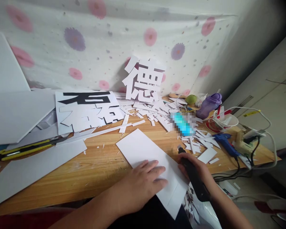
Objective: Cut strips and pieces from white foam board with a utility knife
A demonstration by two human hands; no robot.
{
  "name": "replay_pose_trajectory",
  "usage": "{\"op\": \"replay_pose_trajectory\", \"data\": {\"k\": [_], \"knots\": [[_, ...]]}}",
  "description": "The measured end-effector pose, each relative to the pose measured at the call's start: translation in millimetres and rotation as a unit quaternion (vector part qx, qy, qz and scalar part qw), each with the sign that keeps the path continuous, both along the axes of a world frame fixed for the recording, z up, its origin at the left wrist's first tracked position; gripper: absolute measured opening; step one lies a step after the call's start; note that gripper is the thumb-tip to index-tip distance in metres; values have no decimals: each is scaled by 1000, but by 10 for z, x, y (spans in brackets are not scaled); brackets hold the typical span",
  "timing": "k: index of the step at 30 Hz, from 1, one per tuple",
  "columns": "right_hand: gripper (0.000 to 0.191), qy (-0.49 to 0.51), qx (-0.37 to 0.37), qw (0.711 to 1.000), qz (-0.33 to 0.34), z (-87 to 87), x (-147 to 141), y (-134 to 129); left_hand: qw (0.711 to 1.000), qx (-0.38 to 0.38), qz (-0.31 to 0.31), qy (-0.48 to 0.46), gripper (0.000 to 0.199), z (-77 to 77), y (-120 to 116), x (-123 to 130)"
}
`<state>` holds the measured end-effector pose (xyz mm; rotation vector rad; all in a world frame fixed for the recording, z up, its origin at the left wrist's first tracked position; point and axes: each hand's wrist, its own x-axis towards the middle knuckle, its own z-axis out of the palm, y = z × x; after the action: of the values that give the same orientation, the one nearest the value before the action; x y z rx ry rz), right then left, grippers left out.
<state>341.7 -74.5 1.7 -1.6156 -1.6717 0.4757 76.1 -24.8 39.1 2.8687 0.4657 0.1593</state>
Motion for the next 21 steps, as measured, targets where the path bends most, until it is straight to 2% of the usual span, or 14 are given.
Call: {"op": "replay_pose_trajectory", "data": {"k": [3, 8, 14, 17, 21], "knots": [[24, -37, -4, 999, 10, 67, -30, -45, 1000, 15, 22, -11, 35, -57, 94, -6], [27, -56, -25, 993, 101, 172, -141, -11, 997, 16, 78, -7, 40, -99, 252, -134], [35, -33, -23, 981, 189, 179, -308, 109, 988, 47, 140, -37, 54, -191, 359, -399], [36, -47, 6, 982, 184, 150, -382, 157, 986, 54, 152, -47, 53, -209, 351, -457], [37, -60, 18, 985, 160, 97, -388, 174, 984, 56, 154, -69, 39, -221, 322, -464]]}}
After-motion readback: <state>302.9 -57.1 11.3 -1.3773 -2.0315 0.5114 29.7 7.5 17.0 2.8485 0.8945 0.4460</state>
